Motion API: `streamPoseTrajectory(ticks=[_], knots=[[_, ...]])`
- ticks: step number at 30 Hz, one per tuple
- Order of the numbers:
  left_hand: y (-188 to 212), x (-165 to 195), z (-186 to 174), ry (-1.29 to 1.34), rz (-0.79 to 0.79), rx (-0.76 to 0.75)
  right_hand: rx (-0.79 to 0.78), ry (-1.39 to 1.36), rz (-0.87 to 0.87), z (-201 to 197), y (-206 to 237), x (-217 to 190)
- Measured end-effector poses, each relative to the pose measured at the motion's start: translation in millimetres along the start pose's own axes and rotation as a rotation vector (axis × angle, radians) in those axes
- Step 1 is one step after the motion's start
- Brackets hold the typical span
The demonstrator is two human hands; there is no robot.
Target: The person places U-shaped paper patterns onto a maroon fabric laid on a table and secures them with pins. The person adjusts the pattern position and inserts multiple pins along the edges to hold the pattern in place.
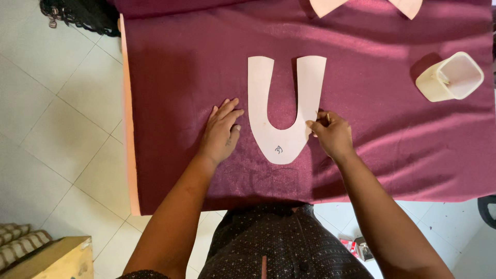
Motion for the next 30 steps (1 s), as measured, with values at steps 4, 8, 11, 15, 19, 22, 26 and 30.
streamPoseTrajectory(ticks=[4,8,11,15,19,22,26,30], knots=[[3.2,9.6,6.2,-0.201,-0.075,-0.109,0.074,-0.189,-0.025,-0.4,-0.6,2.7],[23.9,32.9,24.4,-0.432,-0.144,-0.219,0.157,-0.351,0.03,-4.4,-7.2,7.4],[55.1,56.1,44.4,-0.347,-0.087,-0.358,0.148,-0.357,-0.016,-6.5,-10.2,11.9],[91.1,73.3,73.7,-0.318,0.117,-0.535,0.16,-0.302,-0.02,-8.4,-10.9,16.4],[116.8,70.9,100.5,-0.17,0.303,-0.551,0.133,-0.225,-0.046,-10.2,-13.8,16.1],[115.8,58.5,113.6,-0.017,0.321,-0.51,0.131,-0.169,-0.073,-10.9,-15.7,14.7],[100.0,42.1,100.7,-0.097,0.179,-0.228,0.117,-0.119,-0.108,-10.0,-14.2,12.9],[64.5,23.7,60.1,-0.209,-0.081,0.105,0.081,-0.088,-0.153,-7.2,-13.0,8.2]])
Point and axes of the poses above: each hand's wrist, its own y-axis away from the middle knuckle, its own z-axis out of the palm, x = y × z, the point moved 2 cm from there along -y, towards the middle knuckle
